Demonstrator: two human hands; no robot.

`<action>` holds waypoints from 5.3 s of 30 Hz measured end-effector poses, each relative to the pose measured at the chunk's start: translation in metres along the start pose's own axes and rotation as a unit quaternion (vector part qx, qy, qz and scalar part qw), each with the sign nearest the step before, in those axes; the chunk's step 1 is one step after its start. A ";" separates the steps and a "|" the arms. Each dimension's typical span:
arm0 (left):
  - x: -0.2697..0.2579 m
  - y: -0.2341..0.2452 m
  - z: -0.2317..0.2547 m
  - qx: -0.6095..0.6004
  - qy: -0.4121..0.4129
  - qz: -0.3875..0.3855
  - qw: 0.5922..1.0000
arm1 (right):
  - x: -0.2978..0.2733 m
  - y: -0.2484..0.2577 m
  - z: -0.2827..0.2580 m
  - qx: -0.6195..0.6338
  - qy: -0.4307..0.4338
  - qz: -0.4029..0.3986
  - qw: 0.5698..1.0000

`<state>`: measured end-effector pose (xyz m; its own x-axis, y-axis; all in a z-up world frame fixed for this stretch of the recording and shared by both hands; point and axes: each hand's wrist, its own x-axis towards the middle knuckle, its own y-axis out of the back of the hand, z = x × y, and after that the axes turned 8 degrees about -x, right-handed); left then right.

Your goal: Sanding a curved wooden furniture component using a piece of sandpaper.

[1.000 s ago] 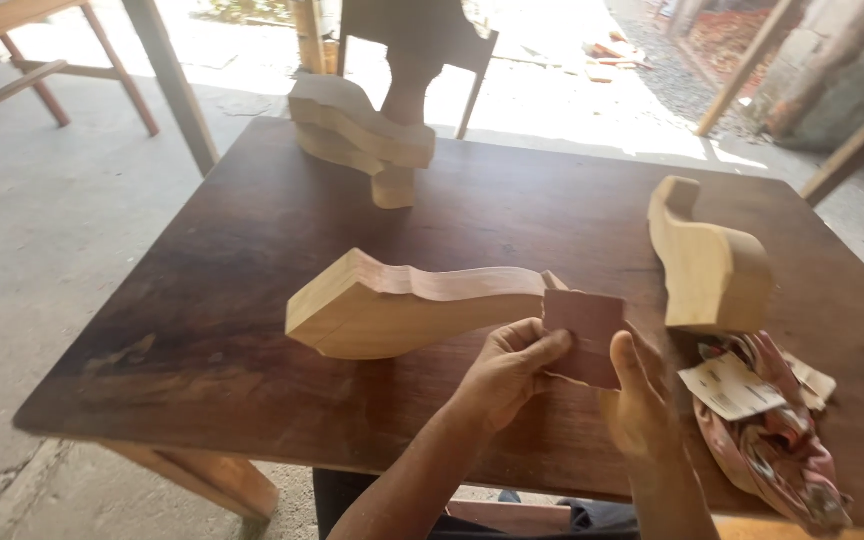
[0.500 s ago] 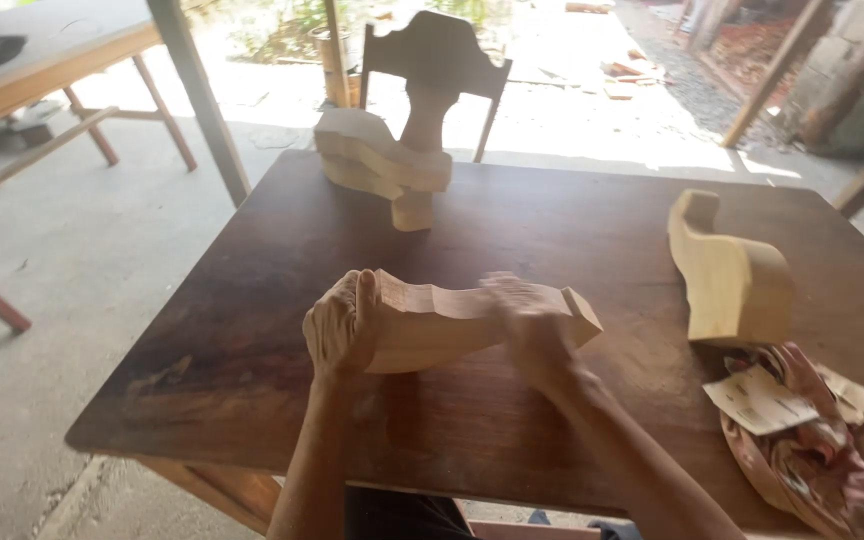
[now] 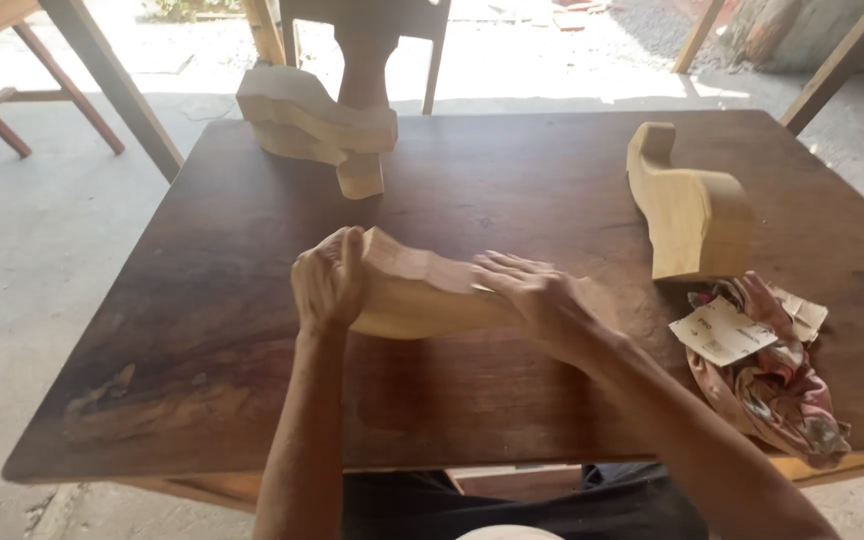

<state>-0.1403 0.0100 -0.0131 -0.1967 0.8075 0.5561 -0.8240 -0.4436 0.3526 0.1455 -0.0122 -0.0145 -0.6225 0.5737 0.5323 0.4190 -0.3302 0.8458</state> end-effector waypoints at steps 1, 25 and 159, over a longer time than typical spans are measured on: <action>-0.001 -0.004 -0.007 0.004 -0.002 -0.004 1.000 | 0.010 -0.017 -0.007 0.003 -0.003 0.004 1.000; -0.046 -0.054 0.081 0.127 0.069 -0.154 0.977 | -0.002 0.019 -0.019 0.294 -0.258 0.086 0.916; -0.020 -0.079 0.100 0.104 -0.057 -0.081 0.990 | 0.062 0.028 -0.012 0.005 -0.306 0.055 0.950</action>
<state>-0.0180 -0.0103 0.0229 0.0000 0.8311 0.5561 -0.7102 -0.3915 0.5851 0.1107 0.0056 0.0425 -0.0738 0.8658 0.4949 0.4673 -0.4084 0.7841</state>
